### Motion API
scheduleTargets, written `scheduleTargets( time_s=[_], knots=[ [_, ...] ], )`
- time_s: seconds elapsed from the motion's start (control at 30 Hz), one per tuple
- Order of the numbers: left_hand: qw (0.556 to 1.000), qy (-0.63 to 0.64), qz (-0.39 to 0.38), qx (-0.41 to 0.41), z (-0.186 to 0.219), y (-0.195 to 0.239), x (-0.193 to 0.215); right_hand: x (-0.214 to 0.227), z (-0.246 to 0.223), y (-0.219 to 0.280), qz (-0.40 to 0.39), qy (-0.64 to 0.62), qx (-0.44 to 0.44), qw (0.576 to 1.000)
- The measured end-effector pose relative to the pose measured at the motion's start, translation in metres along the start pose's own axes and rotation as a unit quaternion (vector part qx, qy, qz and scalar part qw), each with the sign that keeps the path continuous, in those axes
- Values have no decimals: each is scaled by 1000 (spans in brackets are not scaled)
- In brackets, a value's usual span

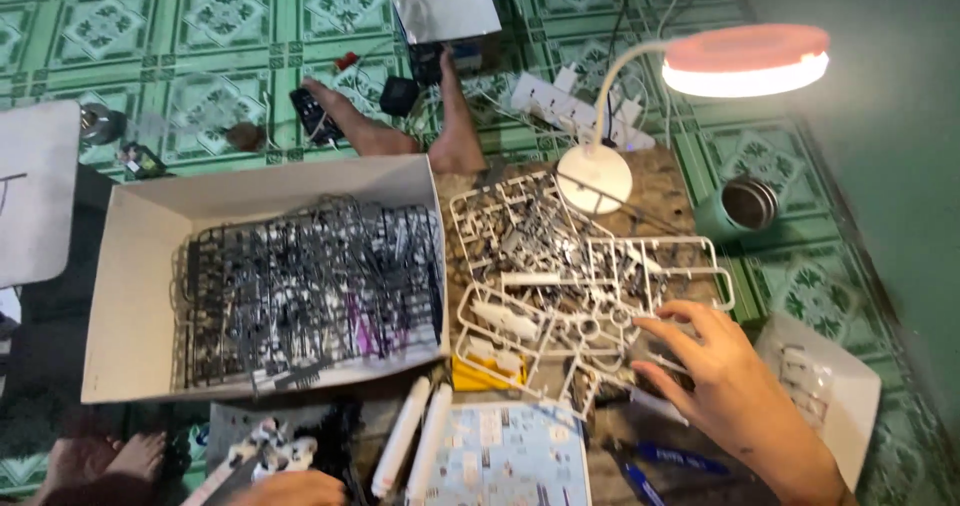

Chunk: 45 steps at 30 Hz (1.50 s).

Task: Assembling a plastic model robot by cutting parts from runners and snapping them together according to instructions.

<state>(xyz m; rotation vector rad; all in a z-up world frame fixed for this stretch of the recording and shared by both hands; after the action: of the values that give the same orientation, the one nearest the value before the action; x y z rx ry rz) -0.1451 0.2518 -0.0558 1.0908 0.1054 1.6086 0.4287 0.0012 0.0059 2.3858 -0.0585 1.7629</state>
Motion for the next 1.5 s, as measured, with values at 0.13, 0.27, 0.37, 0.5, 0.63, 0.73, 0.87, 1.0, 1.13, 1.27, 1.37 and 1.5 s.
scheduleTargets(
  time_s=[0.13,0.27,0.37,0.5,0.63,0.73,0.87,1.0,1.13,1.27,1.37,1.5],
  knots=[
    [999,-12,40,-11,89,-34,56,-9,14,-19,-7,-7,17,1000],
    [918,-198,343,14,129,-56,95,-30,27,-28,-40,0,15,999],
    [937,-200,285,-12,116,-76,103,-37,36,-28,-52,-19,10,998],
    [970,-122,206,-47,104,-81,98,-34,35,-27,-53,-23,-10,998],
    [980,-101,168,-35,101,-83,95,-39,39,-24,-59,-20,-23,998],
    [989,-58,132,-20,108,-78,100,-39,43,-23,-58,-20,-13,998],
    [997,-42,67,21,116,-71,106,-38,48,-25,-85,2,-19,996],
    [996,-36,86,0,115,-65,104,-22,34,-33,-17,6,27,999],
    [995,31,93,15,123,-55,112,-3,5,-54,-10,17,33,999],
    [988,33,145,-47,122,-49,111,9,-26,-75,3,29,80,996],
    [980,22,176,-86,125,-44,111,8,-40,-87,-3,19,106,994],
    [979,29,182,-92,127,-43,112,7,-54,-97,-11,6,136,991]
  ],
)
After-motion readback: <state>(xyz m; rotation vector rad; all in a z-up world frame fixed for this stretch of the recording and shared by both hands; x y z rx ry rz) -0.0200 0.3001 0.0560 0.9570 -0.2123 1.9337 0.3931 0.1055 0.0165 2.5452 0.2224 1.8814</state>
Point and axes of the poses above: each hand's wrist, its own y-axis away from the middle knuckle, its own x-axis out of the back of the hand, z = x × y, the point moved 3 cm from there along -y, towards the middle knuckle, and after that the axes turned 12 degrees about -z, right-handed, at the moved point
